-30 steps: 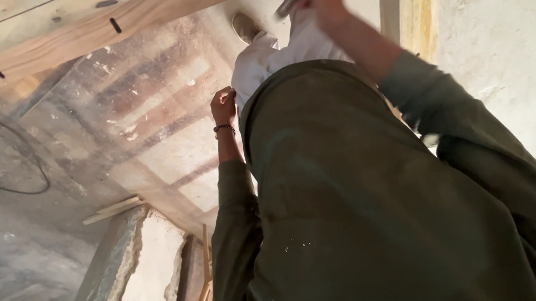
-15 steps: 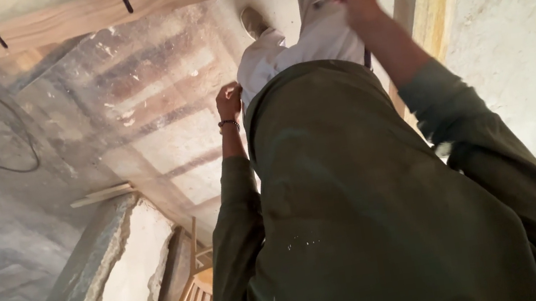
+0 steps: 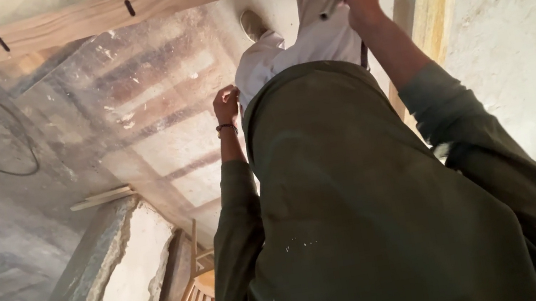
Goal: The person uses a power sander on a wooden structure, then applies a white filler substance from a bottle into holes in the wood. They use a putty knife to spread the filler and smooth the surface.
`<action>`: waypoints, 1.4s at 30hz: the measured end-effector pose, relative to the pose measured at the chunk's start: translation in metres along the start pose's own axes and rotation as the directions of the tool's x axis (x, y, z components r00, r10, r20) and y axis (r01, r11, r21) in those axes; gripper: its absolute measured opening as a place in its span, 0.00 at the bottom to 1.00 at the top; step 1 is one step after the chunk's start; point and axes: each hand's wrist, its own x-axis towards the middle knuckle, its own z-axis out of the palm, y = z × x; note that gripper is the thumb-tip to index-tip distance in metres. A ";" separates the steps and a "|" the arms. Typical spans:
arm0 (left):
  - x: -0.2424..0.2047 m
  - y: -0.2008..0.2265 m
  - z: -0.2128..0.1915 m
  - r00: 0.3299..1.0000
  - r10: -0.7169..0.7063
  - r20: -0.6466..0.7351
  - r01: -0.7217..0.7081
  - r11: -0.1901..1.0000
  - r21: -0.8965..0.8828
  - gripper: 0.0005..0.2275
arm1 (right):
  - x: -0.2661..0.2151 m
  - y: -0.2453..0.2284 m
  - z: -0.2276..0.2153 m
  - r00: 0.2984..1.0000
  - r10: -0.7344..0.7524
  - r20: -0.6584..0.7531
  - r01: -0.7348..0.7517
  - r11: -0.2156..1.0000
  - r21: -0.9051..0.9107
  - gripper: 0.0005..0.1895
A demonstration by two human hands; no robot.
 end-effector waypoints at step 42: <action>-0.018 -0.012 0.003 0.988 -0.078 -0.132 0.080 0.997 0.010 0.14 | -0.054 0.004 0.080 0.796 0.033 0.604 0.239 0.901 -0.363 0.14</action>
